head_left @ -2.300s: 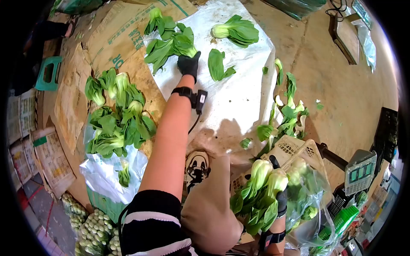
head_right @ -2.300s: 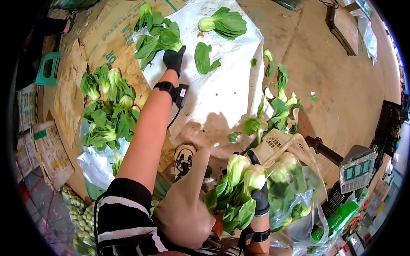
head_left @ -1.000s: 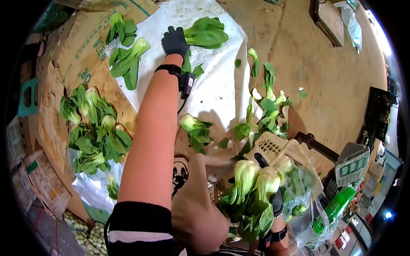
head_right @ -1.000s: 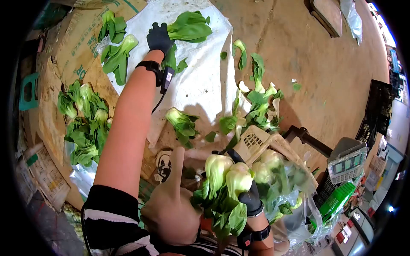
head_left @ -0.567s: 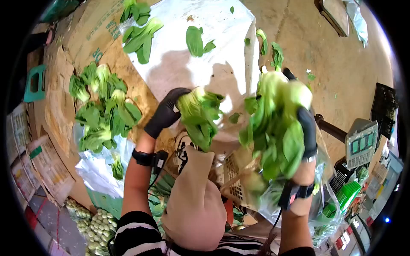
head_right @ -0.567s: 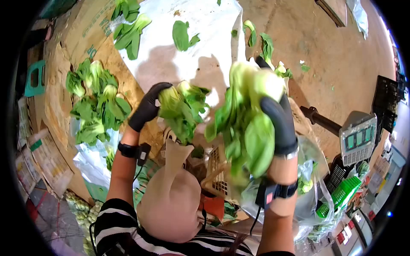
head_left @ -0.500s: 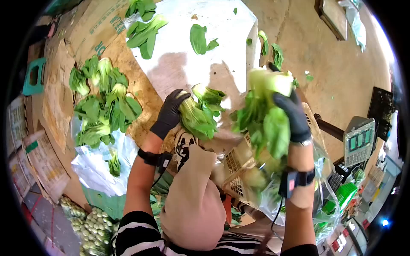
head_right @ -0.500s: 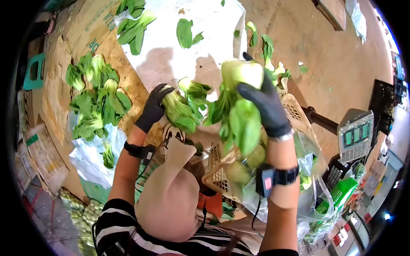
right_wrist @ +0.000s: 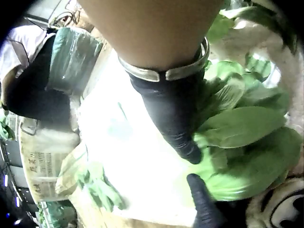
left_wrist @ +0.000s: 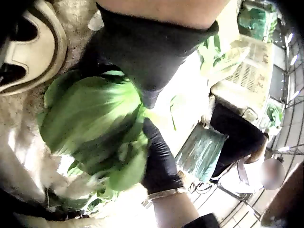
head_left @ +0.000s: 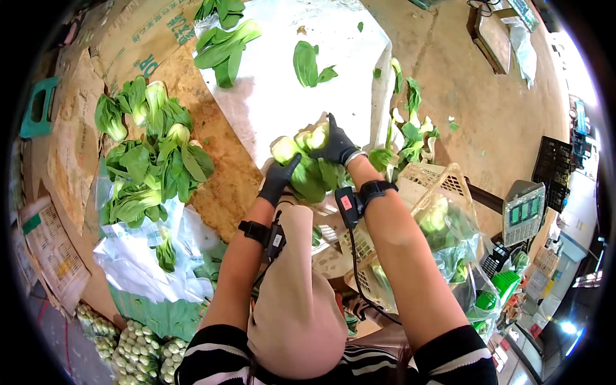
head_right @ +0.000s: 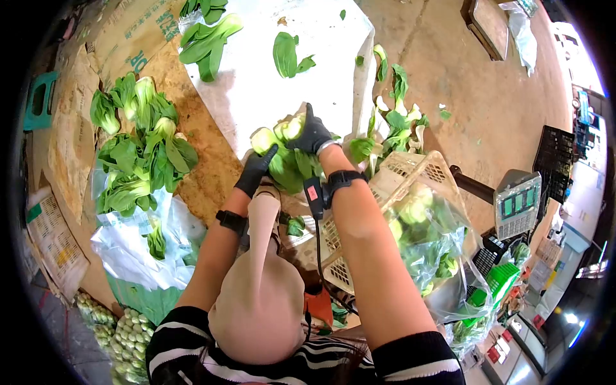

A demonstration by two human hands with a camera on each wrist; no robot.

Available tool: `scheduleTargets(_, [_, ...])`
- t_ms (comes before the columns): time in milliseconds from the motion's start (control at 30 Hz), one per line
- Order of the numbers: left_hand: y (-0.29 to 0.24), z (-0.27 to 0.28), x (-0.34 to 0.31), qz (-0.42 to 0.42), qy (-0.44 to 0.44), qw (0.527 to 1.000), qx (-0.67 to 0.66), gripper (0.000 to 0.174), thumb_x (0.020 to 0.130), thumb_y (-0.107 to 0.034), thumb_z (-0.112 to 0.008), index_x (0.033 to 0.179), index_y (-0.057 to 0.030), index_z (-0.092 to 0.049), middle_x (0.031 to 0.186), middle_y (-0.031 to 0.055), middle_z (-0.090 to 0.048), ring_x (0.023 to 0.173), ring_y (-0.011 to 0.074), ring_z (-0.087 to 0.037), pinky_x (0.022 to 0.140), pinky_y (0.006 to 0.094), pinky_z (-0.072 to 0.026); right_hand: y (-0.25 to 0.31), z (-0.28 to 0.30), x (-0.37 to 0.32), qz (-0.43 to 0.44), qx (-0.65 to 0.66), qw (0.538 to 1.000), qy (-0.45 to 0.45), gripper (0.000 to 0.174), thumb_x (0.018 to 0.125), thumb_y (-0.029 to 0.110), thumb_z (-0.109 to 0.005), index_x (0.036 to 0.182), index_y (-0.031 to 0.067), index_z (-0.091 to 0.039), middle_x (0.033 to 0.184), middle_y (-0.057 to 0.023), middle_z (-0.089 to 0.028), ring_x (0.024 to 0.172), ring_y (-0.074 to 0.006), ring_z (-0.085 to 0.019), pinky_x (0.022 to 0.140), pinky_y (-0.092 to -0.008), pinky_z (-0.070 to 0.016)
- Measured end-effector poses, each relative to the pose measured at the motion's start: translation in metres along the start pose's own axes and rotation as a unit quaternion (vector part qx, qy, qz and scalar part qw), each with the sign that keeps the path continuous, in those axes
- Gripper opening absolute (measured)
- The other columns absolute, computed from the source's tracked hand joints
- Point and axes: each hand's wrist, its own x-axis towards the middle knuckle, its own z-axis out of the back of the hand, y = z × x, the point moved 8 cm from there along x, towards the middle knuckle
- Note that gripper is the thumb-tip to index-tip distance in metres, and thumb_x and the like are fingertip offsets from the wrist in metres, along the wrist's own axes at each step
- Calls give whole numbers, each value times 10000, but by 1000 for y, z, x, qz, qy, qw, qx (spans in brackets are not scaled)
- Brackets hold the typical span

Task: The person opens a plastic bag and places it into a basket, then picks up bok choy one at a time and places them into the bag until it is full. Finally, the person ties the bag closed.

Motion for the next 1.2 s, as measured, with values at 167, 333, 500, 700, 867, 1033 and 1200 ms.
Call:
scheduleTargets(167, [-33,-16,-24,6,71,993,-94,411,786,-274,-603,1050,29,-520,948,96,-585,828,167,-568,713,272,-450,-8,-2,-5,-15,107,994,-34,1228,469,359,-806,1315,-7,5,1152,-227,-448,1077,-302,-456,915,-354,-373])
scheduleTargets(333, [-24,-19,-23,52,132,935,-326,373,834,-188,-510,1142,12,-444,1019,112,-561,901,208,-549,785,297,-446,14,-7,-17,114,350,929,-43,1065,586,218,-777,1294,-40,-25,1125,-132,-486,1044,-206,-466,904,-316,-373])
scheduleTargets(500, [-72,22,-49,-211,168,953,139,147,763,-87,-503,852,-10,-591,812,124,-604,734,225,-555,683,327,-438,42,23,-69,45,339,935,-89,1177,579,247,-781,1299,-50,101,1136,-165,-467,1034,-228,-458,924,-323,-350])
scheduleTargets(700, [-266,51,-159,-402,204,864,225,352,803,-145,-514,1117,5,-460,1050,114,-526,958,226,-506,824,349,-406,163,184,-236,271,394,808,-343,1234,544,340,-782,1317,12,122,1169,-246,-411,1097,-319,-415,950,-334,-302])
scheduleTargets(867, [-345,-26,-291,-220,401,889,-23,607,815,-325,-546,1265,-5,-295,1222,113,-409,1077,227,-444,915,370,-361,184,238,-417,310,338,661,-594,1134,583,352,-753,1328,-13,19,1172,-203,-400,1098,-315,-400,947,-363,-302])
scheduleTargets(1033, [-269,-164,-413,-266,369,881,126,427,835,-233,-522,1172,7,-415,1078,97,-529,932,194,-541,778,302,-457,100,209,-518,247,358,647,-627,934,716,332,-658,1337,-3,-46,1142,-183,-451,1039,-218,-449,900,-331,-354])
scheduleTargets(1200, [-112,-282,-427,26,473,877,-79,478,831,-262,-537,1209,-19,-373,1119,114,-505,999,221,-507,857,346,-416,-48,133,-565,90,566,652,-497,710,787,346,-587,1289,-23,-246,1203,-175,-429,1091,-215,-425,912,-300,-343])
